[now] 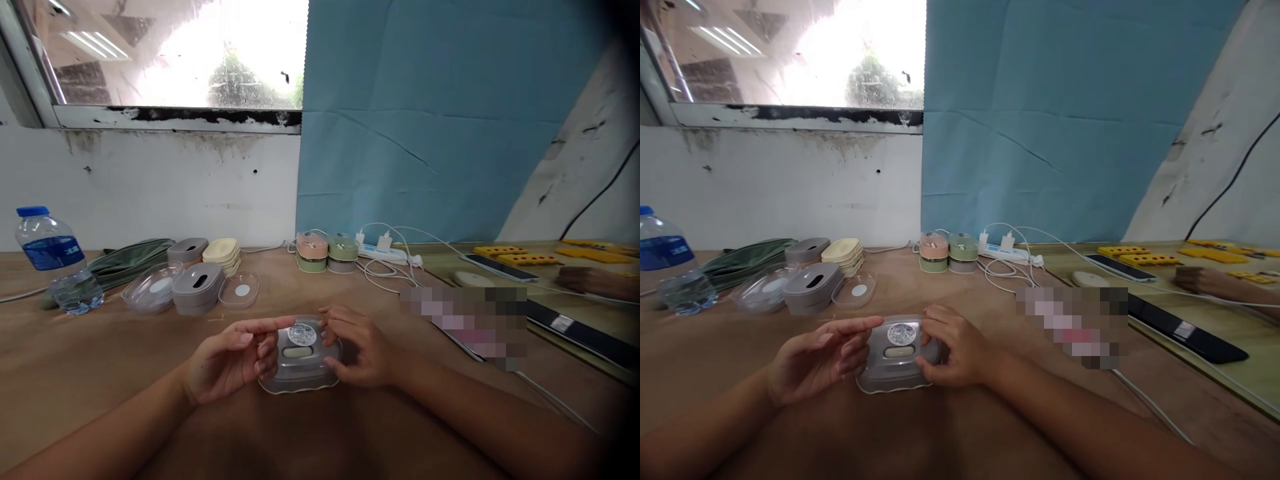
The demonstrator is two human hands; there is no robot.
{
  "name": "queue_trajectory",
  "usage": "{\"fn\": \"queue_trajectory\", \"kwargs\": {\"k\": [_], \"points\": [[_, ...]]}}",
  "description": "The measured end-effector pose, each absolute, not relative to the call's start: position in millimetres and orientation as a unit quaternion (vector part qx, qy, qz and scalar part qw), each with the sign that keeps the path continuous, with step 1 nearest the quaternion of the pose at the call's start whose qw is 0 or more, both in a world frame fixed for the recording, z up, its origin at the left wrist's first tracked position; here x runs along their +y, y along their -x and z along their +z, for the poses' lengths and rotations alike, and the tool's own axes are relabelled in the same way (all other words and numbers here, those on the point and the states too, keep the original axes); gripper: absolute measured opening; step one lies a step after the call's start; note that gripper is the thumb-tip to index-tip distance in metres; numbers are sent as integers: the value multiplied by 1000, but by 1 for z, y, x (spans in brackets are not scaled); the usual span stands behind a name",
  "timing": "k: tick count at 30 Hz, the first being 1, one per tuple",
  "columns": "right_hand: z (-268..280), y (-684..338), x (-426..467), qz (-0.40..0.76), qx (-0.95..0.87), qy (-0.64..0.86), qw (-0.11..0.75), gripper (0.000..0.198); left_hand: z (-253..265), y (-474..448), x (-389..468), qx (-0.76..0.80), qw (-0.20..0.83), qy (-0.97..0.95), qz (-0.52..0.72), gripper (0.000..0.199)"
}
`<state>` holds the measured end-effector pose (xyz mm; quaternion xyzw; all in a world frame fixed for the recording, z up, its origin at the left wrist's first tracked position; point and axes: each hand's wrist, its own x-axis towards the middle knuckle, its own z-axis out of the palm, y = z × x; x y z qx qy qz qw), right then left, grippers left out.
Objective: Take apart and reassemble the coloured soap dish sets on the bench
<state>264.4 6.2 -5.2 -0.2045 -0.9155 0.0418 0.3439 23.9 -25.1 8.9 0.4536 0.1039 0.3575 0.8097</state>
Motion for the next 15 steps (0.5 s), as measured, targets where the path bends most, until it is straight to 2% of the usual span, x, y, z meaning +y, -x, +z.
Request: {"fn": "queue_trajectory", "kwargs": {"k": [4,9,15], "points": [[4,-259,-2,74,-906,222,354,11,11,-28,-31,81,821,-449,343,46],[27,-250,-28,190,-874,210,394,17,11,-34,-40,43,848,-441,290,53],[35,-244,-51,215,-863,261,374,7,12,-37,-47,45,859,-443,252,56]]}}
